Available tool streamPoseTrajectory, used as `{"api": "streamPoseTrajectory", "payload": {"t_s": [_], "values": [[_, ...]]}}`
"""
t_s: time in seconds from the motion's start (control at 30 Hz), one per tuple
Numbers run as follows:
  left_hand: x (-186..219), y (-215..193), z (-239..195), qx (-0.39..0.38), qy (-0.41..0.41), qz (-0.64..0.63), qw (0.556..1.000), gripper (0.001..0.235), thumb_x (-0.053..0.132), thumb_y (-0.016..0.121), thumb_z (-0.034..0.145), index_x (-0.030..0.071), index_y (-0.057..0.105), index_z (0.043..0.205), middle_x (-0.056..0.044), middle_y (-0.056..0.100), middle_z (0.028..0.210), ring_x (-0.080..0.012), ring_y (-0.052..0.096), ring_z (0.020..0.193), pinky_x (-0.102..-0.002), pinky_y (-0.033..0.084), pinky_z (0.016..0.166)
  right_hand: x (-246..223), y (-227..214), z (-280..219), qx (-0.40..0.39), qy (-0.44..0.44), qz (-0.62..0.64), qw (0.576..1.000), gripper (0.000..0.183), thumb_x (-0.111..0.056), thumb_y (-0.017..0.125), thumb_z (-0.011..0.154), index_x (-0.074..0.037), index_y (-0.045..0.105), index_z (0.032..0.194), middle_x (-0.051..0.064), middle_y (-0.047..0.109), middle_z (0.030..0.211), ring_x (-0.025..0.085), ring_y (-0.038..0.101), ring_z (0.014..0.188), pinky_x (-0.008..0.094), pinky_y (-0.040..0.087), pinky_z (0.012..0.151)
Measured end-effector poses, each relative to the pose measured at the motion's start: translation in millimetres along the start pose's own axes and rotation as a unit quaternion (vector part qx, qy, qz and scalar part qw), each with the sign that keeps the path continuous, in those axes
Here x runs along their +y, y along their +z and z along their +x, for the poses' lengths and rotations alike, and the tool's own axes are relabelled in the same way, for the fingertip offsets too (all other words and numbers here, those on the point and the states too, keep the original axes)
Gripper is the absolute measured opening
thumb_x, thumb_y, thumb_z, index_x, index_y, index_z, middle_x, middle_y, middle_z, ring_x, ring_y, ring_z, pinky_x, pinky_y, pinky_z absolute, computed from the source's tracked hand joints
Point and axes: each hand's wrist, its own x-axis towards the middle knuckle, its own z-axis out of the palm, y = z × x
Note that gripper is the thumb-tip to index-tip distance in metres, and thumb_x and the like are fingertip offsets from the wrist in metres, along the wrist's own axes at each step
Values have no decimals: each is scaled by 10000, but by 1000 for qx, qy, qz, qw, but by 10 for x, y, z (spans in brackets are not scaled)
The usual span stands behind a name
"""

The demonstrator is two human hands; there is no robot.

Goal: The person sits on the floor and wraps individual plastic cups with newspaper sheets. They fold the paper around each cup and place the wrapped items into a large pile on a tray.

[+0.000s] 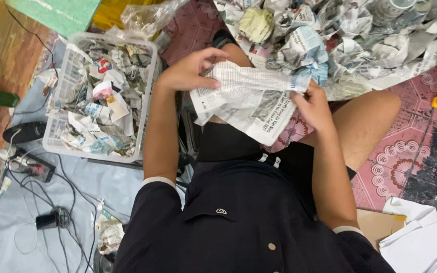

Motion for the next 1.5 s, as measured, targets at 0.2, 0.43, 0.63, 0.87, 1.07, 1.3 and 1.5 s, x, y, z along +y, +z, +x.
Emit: {"api": "streamPoseTrajectory", "payload": {"t_s": [0.2, 0.43, 0.63, 0.87, 1.07, 1.3, 1.5], "values": [[-75, -179, -235, 82, -122, 146, 978, 780, 163, 856, 796, 119, 524, 1501, -173, 759, 1027, -201, 721, 912, -343, 563, 771, 126, 69, -11, -69, 13, 129, 989, 174, -61, 639, 966, 46, 713, 1080, 40, 686, 1156, 96, 624, 976, 254, 503, 814], [-495, 813, -100, 379, 130, 442, 802, 538, 169, 858, 749, 85, 672, 1247, -169, 613, 1301, -355, 518, 1272, -566, 371, 1117, 132, 264, 19, -1, -31, -83, 996, 180, -98, 757, 892, 62, 680, 919, 93, 606, 915, 157, 577, 743, 294, 445, 645], [-571, 1541, -116, 166, 185, 401, 882, 493, 354, 787, 890, 105, 707, 1308, -142, 520, 1452, -349, 384, 1447, -659, 206, 1188, 26, 213, -45, -9, -118, -88, 989, 195, -68, 740, 874, 29, 740, 1043, 110, 624, 1042, 202, 630, 959, 291, 503, 826], [-504, 1824, -130, 182, 104, 447, 870, 504, 351, 756, 810, 105, 720, 1248, -171, 460, 1521, -402, 290, 1499, -719, 157, 1160, -442, 107, -213, 101, -97, -33, 990, 312, -47, 791, 963, -50, 688, 1258, 78, 647, 1160, 229, 673, 1004, 309, 540, 905], [-707, 2094, -147, 237, 93, 417, 872, 276, 236, 794, 895, 103, 767, 1135, -94, 619, 1322, -311, 488, 1380, -666, 208, 1196, -712, 579, -108, -98, -225, -170, 954, 555, -69, 810, 838, -78, 593, 1349, 54, 711, 1092, 274, 690, 1053, 417, 528, 994], [-1346, 1363, -701, 481, 64, 92, 869, 162, 152, 679, 940, 83, 682, 1085, -87, 701, 1150, -156, 660, 1042, -326, 536, 950, -825, 912, -16, -105, -323, -263, 903, 431, -26, 704, 859, -146, 757, 1269, -29, 674, 1000, 139, 670, 968, 426, 416, 1084], [-1880, 510, -109, 332, -74, -235, 910, 511, 257, 696, 1114, 19, 489, 1516, -107, 600, 1465, -96, 624, 1281, -240, 496, 1054, -781, 943, -101, -95, -338, -277, 894, 447, -25, 727, 856, -186, 759, 1272, -50, 658, 1000, 104, 666, 981, 431, 298, 1132]]}}
